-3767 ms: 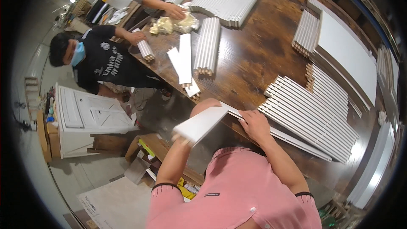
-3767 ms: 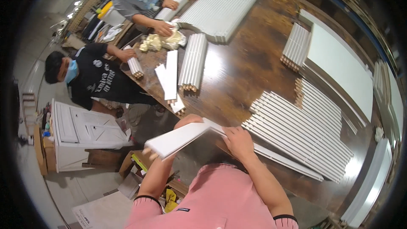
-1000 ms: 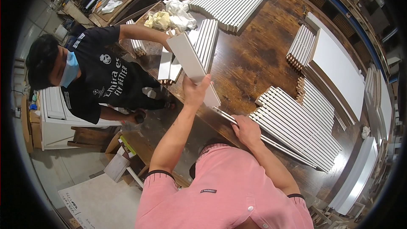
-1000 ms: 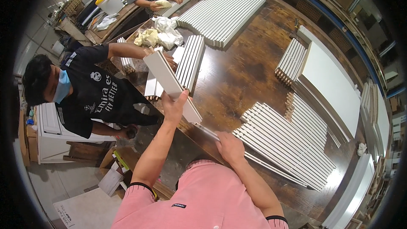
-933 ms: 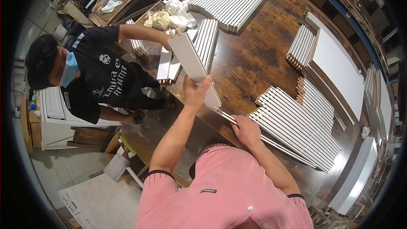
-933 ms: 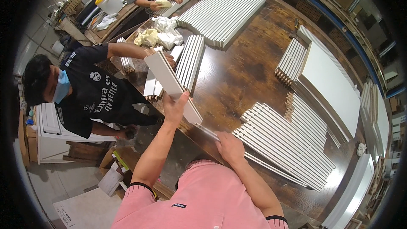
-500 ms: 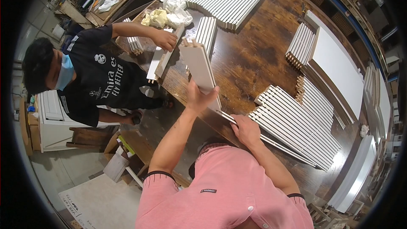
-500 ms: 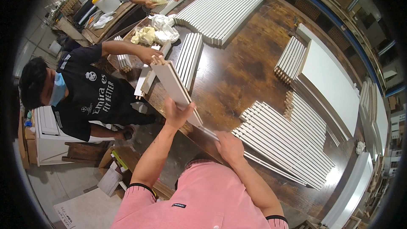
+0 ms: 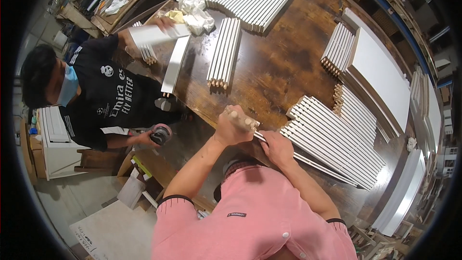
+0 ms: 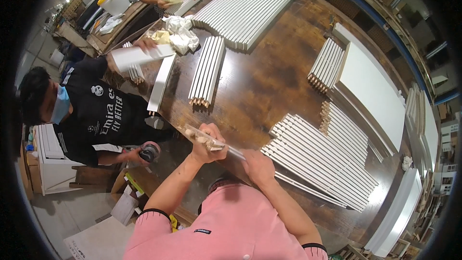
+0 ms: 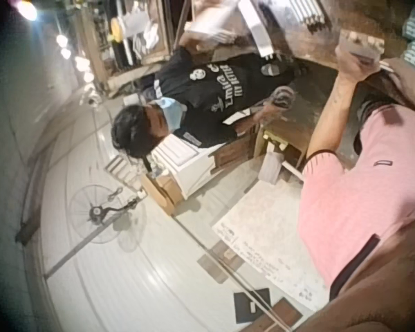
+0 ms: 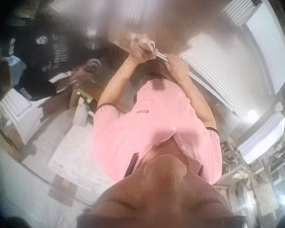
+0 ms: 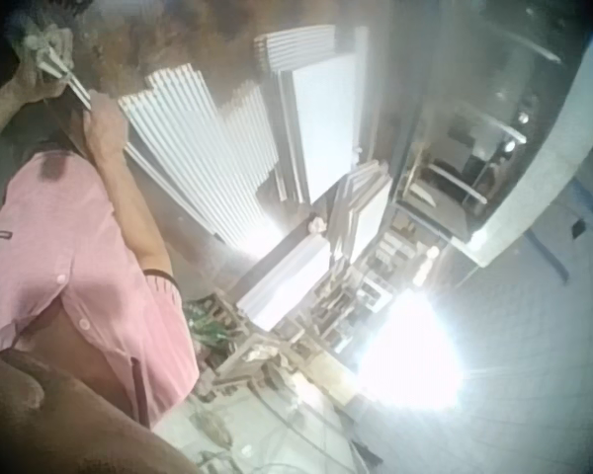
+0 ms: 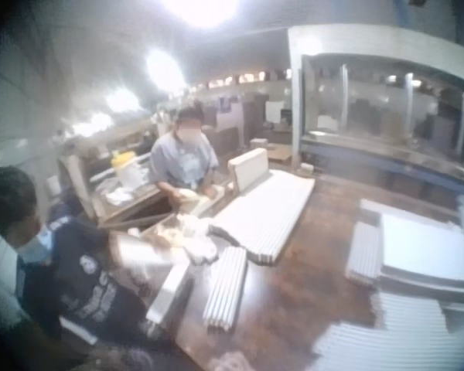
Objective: Assembling and finishing white wooden furniture panels and doweled support pieces at a factory workbench.
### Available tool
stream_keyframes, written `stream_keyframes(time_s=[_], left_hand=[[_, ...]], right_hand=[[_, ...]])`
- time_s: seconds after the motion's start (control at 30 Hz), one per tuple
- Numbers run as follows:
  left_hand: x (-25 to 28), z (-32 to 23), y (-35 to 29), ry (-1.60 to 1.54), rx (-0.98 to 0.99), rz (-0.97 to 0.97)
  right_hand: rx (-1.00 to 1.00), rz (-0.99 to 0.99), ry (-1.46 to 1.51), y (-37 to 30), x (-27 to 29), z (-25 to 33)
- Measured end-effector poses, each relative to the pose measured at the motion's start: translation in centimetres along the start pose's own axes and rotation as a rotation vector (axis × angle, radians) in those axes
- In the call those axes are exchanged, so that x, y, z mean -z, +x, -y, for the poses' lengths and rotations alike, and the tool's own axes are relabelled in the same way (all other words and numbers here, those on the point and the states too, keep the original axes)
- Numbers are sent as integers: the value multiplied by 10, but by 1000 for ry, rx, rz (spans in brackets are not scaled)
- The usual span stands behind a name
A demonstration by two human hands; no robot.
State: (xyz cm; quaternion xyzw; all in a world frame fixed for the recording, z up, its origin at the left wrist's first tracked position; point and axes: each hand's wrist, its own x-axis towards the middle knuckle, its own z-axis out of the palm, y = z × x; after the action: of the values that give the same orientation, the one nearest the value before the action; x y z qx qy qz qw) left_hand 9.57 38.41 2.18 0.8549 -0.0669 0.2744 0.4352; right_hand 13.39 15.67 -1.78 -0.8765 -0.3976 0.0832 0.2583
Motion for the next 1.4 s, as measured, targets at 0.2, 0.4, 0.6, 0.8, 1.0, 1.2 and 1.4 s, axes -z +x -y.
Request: stream_keyframes(time_s=[0.2,0.4,0.6,0.8,1.0,1.2,1.4], left_hand=[[13,-8,5,-267,482,259],[28,59,-36,-250,289,417],[23,72,-32,195,257,605],[31,56,-9,37,337,775],[40,50,1,117,336,829],[30,43,-18,224,459,729],[-15,16,-55,-37,562,245]], right_hand=[[-78,10,34,-5,-1,-2],[1,-35,51,1,2,5],[-99,61,91,1,8,7],[-53,81,93,-13,4,2],[-70,36,30,-5,33,36],[-69,14,102,-11,39,25],[-423,117,152,-106,56,-45]])
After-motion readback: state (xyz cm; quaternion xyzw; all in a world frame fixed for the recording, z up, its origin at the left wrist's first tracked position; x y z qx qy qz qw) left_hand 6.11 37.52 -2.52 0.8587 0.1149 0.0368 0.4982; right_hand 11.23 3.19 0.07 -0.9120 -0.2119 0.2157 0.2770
